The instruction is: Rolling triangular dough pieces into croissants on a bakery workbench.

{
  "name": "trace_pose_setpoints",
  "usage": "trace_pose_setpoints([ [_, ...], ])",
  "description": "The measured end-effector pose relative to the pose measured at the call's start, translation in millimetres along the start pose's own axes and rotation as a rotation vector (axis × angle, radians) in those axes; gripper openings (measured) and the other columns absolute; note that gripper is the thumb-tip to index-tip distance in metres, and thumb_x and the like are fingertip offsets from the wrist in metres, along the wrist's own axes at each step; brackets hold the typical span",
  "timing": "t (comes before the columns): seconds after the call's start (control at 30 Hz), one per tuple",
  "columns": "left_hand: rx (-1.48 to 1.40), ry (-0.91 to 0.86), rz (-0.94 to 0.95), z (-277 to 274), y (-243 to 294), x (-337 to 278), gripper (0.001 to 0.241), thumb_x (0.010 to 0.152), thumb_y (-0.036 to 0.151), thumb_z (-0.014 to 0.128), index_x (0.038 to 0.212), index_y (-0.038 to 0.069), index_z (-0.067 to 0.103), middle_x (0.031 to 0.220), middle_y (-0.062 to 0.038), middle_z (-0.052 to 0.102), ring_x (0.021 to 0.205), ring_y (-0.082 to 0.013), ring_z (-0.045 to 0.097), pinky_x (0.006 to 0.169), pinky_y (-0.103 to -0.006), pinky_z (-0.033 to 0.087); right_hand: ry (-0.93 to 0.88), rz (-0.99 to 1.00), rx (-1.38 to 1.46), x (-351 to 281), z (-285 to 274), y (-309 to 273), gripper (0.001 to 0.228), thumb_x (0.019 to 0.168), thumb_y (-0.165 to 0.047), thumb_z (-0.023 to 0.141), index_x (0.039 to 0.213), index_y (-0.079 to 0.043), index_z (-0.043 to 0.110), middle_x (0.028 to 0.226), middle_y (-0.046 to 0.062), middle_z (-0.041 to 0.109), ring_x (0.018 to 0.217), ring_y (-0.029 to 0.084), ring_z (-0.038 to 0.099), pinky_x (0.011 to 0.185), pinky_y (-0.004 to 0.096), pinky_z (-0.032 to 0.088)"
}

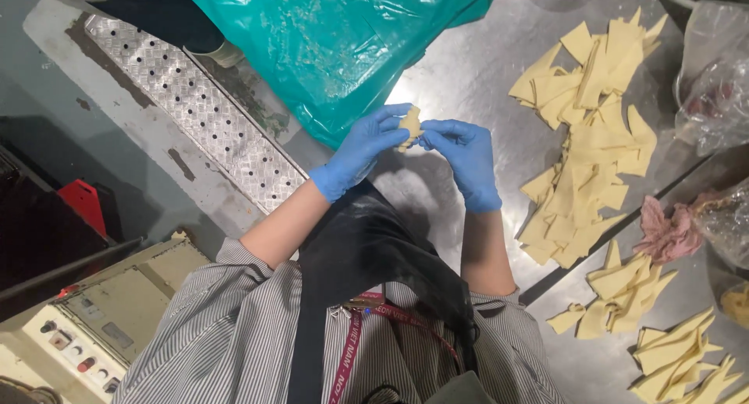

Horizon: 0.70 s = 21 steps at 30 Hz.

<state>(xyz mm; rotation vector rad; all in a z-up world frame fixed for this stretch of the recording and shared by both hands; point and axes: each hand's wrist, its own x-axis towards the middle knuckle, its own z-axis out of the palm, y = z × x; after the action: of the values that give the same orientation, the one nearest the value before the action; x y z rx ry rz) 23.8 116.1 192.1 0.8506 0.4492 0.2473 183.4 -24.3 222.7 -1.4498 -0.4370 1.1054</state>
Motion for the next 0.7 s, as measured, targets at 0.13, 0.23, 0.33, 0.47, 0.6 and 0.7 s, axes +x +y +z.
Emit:
trace_pose_setpoints([
  [0.13,0.002,-0.028,-0.023,-25.7,3.7,16.1,0.052,0.100,0.016,0.069,0.142,-0.010,0.054,0.131,-0.014,0.066,0.119,-0.0183,0.064,0.106,-0.0339,0.050,-0.030,-0.001,0.043,32.1,1.8,6.3,0.020,0.089,-0.005,0.077,0.107,0.004,0.074,0.097,0.009,0.076,0.087,0.012,0.072,0.082,0.025,0.058],
  [0.23,-0.187,-0.168,-0.241,-44.3,13.1,37.1,0.052,0.102,0.022,0.064,0.143,-0.007,0.053,0.130,-0.015,0.066,0.116,-0.0206,0.066,0.105,-0.0349,0.051,-0.074,0.044,0.106,57.3,-0.6,17.0,0.021,0.086,-0.001,0.080,0.098,-0.002,0.063,0.085,0.006,0.070,0.078,0.012,0.067,0.072,0.025,0.053],
  [0.33,-0.225,-0.314,-0.297,-68.0,17.0,70.7,0.050,0.106,0.023,0.062,0.141,-0.012,0.055,0.130,-0.019,0.067,0.119,-0.0238,0.067,0.109,-0.0359,0.051,-0.114,0.027,0.187,82.2,-2.6,41.9,0.029,0.080,0.003,0.079,0.094,-0.008,0.056,0.081,-0.003,0.060,0.077,0.007,0.063,0.070,0.023,0.053],
  [0.47,-0.181,-0.175,-0.306,-90.6,28.9,133.6,0.055,0.097,0.020,0.068,0.142,-0.006,0.052,0.129,-0.013,0.065,0.115,-0.0207,0.065,0.104,-0.0347,0.052,0.063,-0.019,0.209,105.6,-19.3,101.0,0.026,0.089,-0.004,0.078,0.094,-0.008,0.053,0.079,-0.003,0.051,0.071,0.006,0.051,0.064,0.023,0.043],
  [0.6,0.117,0.174,-0.009,-173.5,14.5,247.8,0.057,0.087,0.012,0.080,0.137,-0.004,0.057,0.122,-0.012,0.069,0.110,-0.0190,0.067,0.098,-0.0327,0.054,0.668,-0.149,-0.380,102.8,-44.0,182.7,0.028,0.102,-0.023,0.068,0.081,-0.007,0.060,0.075,0.004,0.059,0.065,0.014,0.057,0.063,0.034,0.046],
  [0.7,0.296,0.348,0.183,-238.9,19.0,337.6,0.053,0.084,0.010,0.083,0.131,-0.001,0.063,0.113,-0.009,0.074,0.098,-0.0158,0.072,0.089,-0.0299,0.060,0.872,0.118,-0.921,56.9,-44.0,211.1,0.041,0.099,-0.035,0.071,0.071,-0.006,0.062,0.061,0.014,0.059,0.056,0.032,0.057,0.056,0.044,0.045],
])
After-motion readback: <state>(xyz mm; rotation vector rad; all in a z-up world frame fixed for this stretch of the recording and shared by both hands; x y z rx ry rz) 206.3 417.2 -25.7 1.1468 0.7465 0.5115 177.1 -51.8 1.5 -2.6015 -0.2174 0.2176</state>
